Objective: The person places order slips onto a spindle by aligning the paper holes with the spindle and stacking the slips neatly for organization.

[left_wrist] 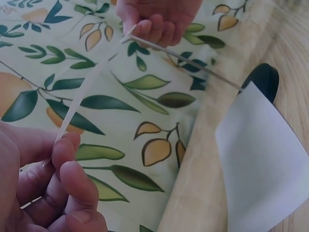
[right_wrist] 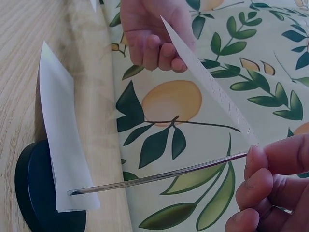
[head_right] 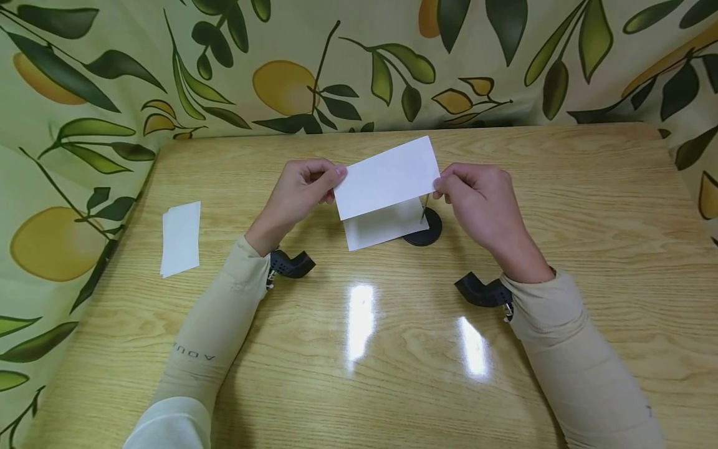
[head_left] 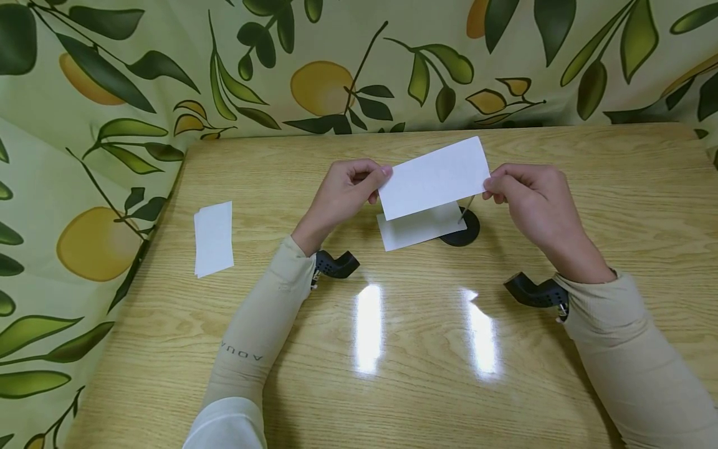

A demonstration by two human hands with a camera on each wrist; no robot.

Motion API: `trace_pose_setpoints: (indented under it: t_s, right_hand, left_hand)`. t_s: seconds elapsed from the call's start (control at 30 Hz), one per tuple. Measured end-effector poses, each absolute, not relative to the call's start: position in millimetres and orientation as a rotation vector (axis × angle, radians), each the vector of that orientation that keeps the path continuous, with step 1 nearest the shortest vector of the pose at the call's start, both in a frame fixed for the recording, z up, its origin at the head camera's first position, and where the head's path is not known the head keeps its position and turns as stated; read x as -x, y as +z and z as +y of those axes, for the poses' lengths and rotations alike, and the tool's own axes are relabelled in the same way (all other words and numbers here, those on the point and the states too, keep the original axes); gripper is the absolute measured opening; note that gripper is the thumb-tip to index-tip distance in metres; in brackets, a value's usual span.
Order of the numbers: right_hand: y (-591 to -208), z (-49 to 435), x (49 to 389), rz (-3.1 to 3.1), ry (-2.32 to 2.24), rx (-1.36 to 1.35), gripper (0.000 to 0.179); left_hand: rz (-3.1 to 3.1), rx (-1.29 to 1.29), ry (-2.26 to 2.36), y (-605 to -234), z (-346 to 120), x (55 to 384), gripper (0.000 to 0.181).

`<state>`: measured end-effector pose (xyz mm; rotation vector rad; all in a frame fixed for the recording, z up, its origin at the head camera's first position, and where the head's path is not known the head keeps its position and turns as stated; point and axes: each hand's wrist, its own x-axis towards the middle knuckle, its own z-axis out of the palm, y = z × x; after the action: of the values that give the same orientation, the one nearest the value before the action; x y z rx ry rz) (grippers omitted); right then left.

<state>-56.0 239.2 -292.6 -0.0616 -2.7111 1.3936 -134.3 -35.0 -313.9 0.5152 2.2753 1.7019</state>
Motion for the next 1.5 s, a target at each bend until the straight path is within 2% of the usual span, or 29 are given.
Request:
trace_pose_setpoints:
  t_s: [0.77,1.5]
  right_hand:
    - [-295.9,240.2,58.5,-2.717,1.421,0.087,0.028]
    - [-301.6,243.9,63.8,-2.960,1.313,0.107,0.036]
  left_hand:
    - [2.314,-0.501,1.624,-317.1,-35.0,137.0,0.027]
    - [2.360,-0.517,1.429,-324.7,-40.0,140.8,0.030]
